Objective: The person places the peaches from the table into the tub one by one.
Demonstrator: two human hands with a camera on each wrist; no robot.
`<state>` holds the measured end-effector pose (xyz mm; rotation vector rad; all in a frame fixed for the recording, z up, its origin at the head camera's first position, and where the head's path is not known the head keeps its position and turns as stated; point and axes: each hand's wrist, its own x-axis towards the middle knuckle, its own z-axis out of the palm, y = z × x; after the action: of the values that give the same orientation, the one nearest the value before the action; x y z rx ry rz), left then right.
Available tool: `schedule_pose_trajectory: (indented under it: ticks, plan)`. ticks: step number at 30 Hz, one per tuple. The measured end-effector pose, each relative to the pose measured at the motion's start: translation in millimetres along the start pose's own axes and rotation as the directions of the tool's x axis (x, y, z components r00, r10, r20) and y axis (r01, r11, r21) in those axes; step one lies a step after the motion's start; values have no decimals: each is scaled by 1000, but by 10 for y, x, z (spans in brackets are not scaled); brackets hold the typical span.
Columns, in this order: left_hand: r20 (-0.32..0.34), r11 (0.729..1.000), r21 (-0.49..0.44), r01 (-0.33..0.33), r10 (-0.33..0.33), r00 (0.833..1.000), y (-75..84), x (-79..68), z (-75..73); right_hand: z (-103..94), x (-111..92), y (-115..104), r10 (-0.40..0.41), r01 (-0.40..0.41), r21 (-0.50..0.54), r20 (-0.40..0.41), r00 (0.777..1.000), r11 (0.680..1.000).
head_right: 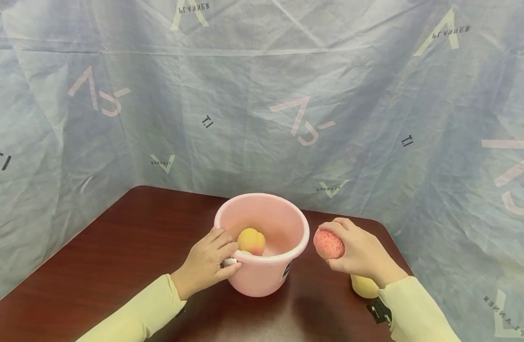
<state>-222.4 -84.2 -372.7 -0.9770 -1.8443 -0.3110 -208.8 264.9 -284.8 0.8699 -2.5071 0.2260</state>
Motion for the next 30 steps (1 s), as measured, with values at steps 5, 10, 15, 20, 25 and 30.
schedule_pose_trajectory:
  ticks: [5, 10, 15, 20, 25, 30]
  plan:
    - [0, 1000, 0, -3, 3, 1000, -10, 0, -6, -9, 13, -16, -1, 1, 5, 12, 1000, 1000]
    - [-3, 1000, 5, -3, 3, 1000, -20, 4, -8, -31, 61, -16, -25, 25, 0, 5, 1000, 1000]
    - [3, 1000, 3, -1, 1, 1000, -18, 8, 3, -56, 116, -15, -22, 22, 8, -10, 1000, 1000]
    - [26, 1000, -18, 19, -19, 999, -11, 7, -1, -62, 181, -39, -3, 3, 27, -1, 1000, 1000]
    - [22, 1000, -17, 20, -20, 1000, -10, 8, -4, -47, 250, -72, -30, 32, 40, -38, 999, 999]
    - [-8, 1000, -3, 0, 0, 1000, -16, 6, -1, -43, 314, -107, -72, 74, 33, -62, 995, 997]
